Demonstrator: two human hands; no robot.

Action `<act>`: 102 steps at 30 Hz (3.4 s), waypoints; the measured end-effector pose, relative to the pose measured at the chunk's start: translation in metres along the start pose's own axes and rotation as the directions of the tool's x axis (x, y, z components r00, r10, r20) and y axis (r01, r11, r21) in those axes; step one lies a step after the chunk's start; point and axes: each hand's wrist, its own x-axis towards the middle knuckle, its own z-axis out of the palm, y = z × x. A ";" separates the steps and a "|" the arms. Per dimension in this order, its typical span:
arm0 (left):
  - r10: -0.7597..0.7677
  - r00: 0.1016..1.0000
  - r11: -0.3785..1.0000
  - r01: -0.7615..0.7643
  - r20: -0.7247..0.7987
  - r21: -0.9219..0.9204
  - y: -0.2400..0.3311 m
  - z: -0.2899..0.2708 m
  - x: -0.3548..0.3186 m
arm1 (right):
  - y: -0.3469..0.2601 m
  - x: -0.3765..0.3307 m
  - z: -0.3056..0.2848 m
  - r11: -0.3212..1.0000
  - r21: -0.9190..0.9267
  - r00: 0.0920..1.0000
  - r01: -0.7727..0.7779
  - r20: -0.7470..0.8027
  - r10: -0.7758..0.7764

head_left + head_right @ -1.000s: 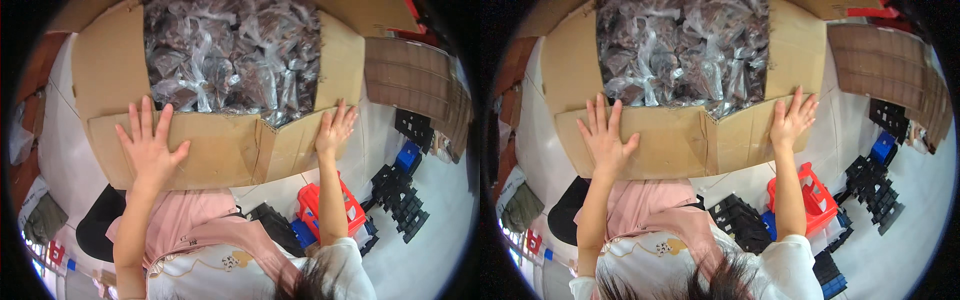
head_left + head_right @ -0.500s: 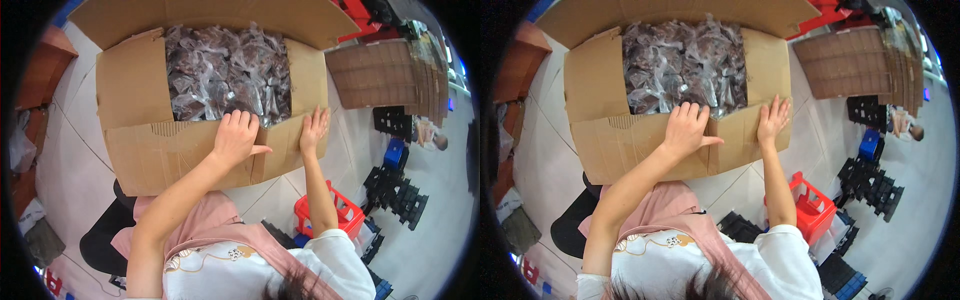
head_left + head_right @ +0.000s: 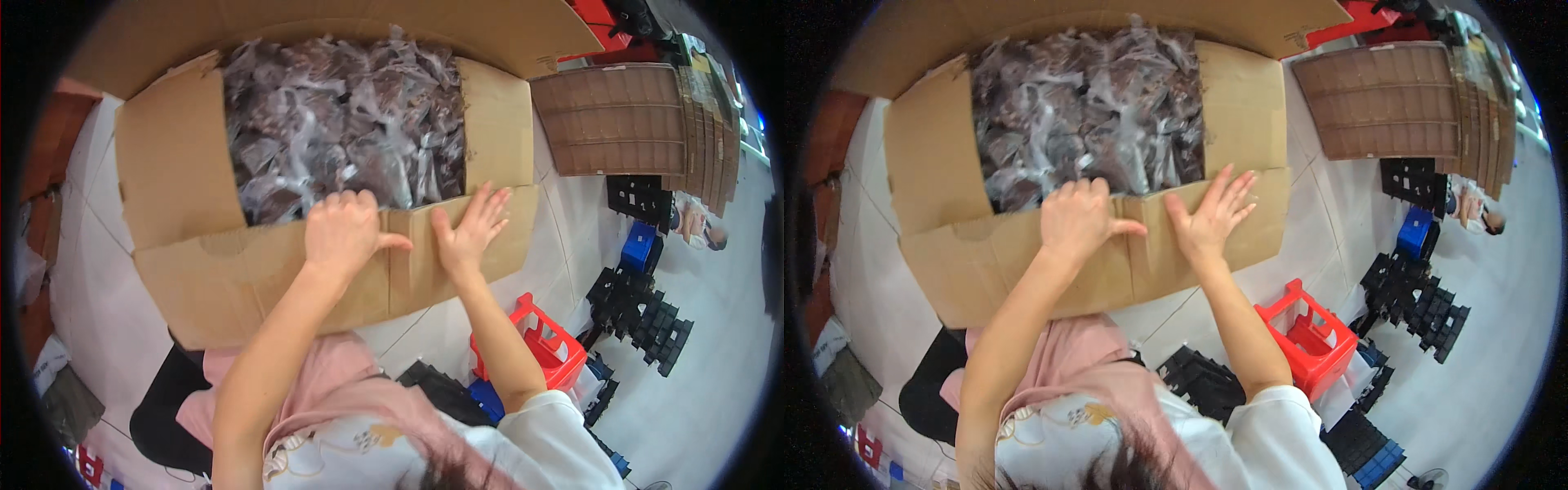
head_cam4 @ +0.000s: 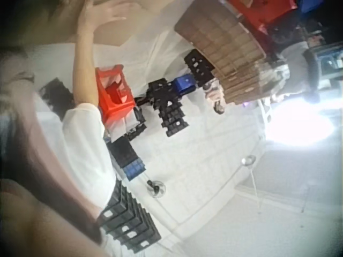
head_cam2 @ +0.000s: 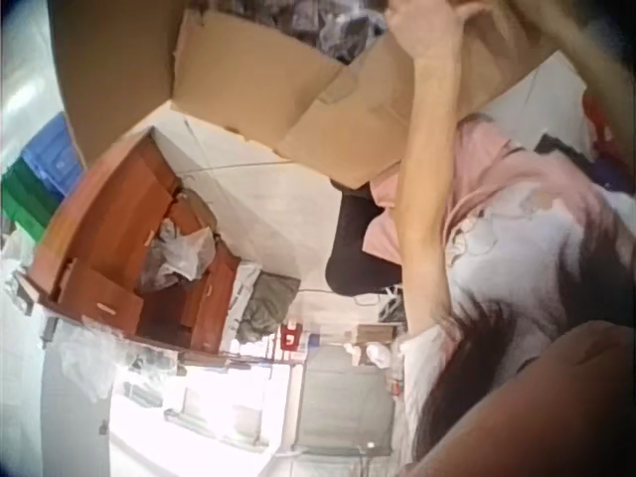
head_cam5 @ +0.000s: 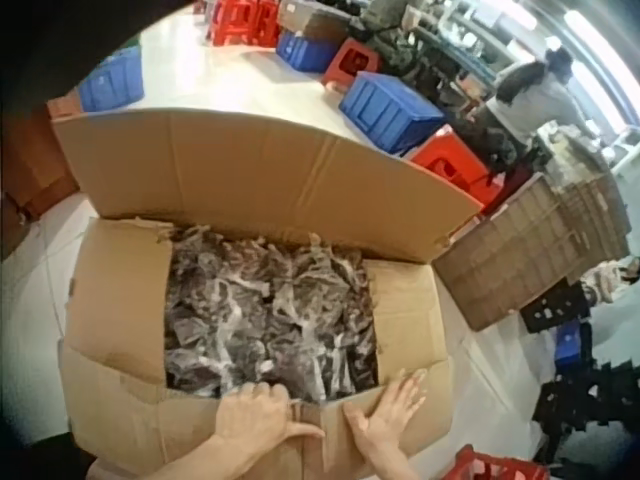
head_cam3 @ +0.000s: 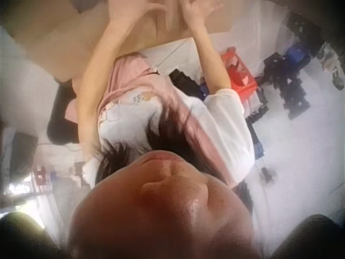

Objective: The recorder is organizing small packaged items within a large cardboard box and then begins folding the box flaps to prepare for closing.

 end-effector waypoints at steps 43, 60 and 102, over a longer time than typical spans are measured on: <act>0.088 0.982 0.985 -0.110 0.166 0.131 -0.064 -0.052 0.067 | -0.012 0.013 0.012 0.996 -0.067 0.997 0.056 -0.044 -0.059; 0.049 0.961 0.995 -0.070 0.274 0.068 -0.100 -0.009 0.215 | -0.010 0.011 0.014 0.994 -0.053 0.990 0.095 -0.102 -0.100; 0.039 0.976 0.994 -0.061 0.213 0.096 -0.088 -0.028 0.205 | -0.028 -0.013 0.009 0.812 0.049 0.813 0.581 -0.060 -0.578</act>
